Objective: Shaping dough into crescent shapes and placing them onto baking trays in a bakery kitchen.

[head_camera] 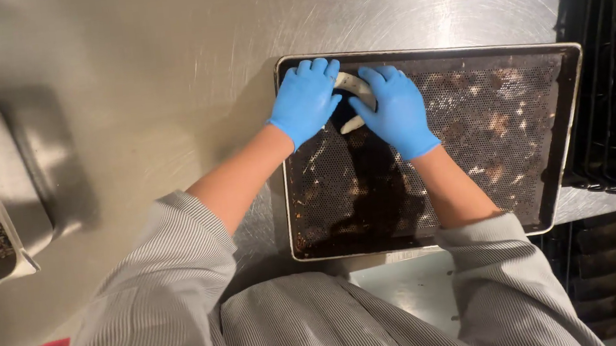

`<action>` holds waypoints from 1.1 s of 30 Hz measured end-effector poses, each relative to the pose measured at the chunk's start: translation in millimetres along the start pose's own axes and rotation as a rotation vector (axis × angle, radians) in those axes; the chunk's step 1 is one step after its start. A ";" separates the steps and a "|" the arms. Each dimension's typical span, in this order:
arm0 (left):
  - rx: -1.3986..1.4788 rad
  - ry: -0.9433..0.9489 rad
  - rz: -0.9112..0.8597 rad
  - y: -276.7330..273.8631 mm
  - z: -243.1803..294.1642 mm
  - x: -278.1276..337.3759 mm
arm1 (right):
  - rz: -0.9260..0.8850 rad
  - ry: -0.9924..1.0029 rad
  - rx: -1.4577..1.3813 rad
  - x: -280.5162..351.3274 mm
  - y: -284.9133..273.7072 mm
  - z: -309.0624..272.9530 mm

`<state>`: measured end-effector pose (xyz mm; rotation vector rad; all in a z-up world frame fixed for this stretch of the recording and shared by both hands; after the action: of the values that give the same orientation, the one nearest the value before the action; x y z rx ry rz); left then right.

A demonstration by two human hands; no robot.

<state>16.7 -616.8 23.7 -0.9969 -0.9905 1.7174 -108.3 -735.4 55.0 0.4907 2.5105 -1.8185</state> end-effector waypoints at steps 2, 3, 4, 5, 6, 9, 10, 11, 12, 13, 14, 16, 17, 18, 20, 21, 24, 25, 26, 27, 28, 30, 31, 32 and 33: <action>0.038 -0.069 0.016 27.6 -15.6 -9.7 | -0.027 0.083 0.038 -7.9 18.1 11.8; 0.037 -0.068 0.021 36.0 -18.6 -10.9 | -0.025 0.080 0.041 -5.5 27.2 21.9; -0.002 -0.098 -0.121 50.4 -21.3 -7.8 | -0.102 0.163 -0.019 0.4 40.4 33.4; -0.039 -0.128 -0.264 64.9 -24.2 -3.9 | -0.179 0.247 -0.080 6.8 54.0 44.8; -0.040 -0.131 -0.264 64.0 -25.7 -4.7 | -0.180 0.244 -0.081 3.5 49.3 42.5; -0.075 -0.144 -0.277 49.6 -26.1 -3.0 | -0.263 0.144 0.030 -5.1 31.5 24.7; 0.005 -0.129 -0.190 34.1 -23.2 -5.9 | -0.199 0.109 0.011 -9.9 16.8 16.0; 0.084 -0.115 -0.102 18.2 -20.5 -8.9 | -0.135 0.074 -0.009 -14.8 1.6 7.5; 0.081 -0.115 -0.096 5.7 -19.7 -3.8 | -0.131 0.069 -0.007 -11.3 -4.5 4.8; 0.033 -0.065 -0.049 -8.7 -16.9 1.1 | -0.181 0.010 0.010 -7.4 -8.8 -0.2; -0.015 -0.017 -0.003 -22.9 -13.5 7.7 | -0.232 -0.049 0.026 -2.2 -12.5 -5.9; -0.028 0.117 -0.098 -22.8 -14.0 22.5 | -0.268 -0.181 0.010 4.4 -8.0 -14.9; -0.038 0.253 -0.196 -20.2 -9.5 33.5 | -0.306 -0.309 -0.009 11.9 -5.9 -22.9; -0.032 0.250 -0.197 -10.7 -9.9 39.6 | -0.313 -0.309 -0.009 17.2 -1.2 -17.7; -0.108 0.323 -0.254 8.8 -13.2 48.8 | -0.262 -0.357 0.195 20.9 7.0 -6.7; -0.114 0.322 -0.244 10.2 -12.1 46.4 | -0.257 -0.364 0.202 18.1 6.4 -4.1; -0.117 0.288 -0.225 6.8 -1.7 50.1 | -0.305 -0.404 0.314 21.0 5.4 -7.7; -0.139 0.269 -0.207 1.0 0.7 49.1 | -0.305 -0.384 0.262 20.7 3.1 -11.1; -0.162 0.247 -0.185 -5.5 2.2 47.2 | -0.304 -0.367 0.212 18.5 0.5 -14.1; -0.167 0.236 -0.173 -14.0 6.6 52.6 | -0.303 -0.383 0.219 14.1 -8.9 -26.7; -0.140 0.194 -0.184 -22.2 11.1 59.6 | -0.285 -0.370 0.184 9.7 -19.6 -39.6; -0.125 0.126 -0.174 -43.7 17.7 80.8 | -0.265 -0.390 0.154 9.0 -31.1 -67.0; 0.008 0.064 -0.111 -59.0 19.0 94.8 | -0.186 -0.361 0.079 11.2 -35.6 -79.6; 0.136 -0.001 -0.043 -74.9 19.4 111.3 | -0.109 -0.338 -0.004 12.4 -38.5 -93.1; 0.118 -0.029 -0.018 -83.5 19.6 134.2 | -0.108 -0.380 -0.005 16.7 -35.0 -110.0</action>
<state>-14.2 -471.0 79.8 -0.8866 -0.9032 1.7587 -113.3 -639.0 120.5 0.0032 2.3175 -1.7384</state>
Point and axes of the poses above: each hand's wrist, its own x-axis away from the middle knuckle, its own y-axis out of the palm, z = x × y, the point moved 4 cm from there along -x, towards the middle knuckle, and after that the axes turned 1 degree about x, right-handed, at the moved point
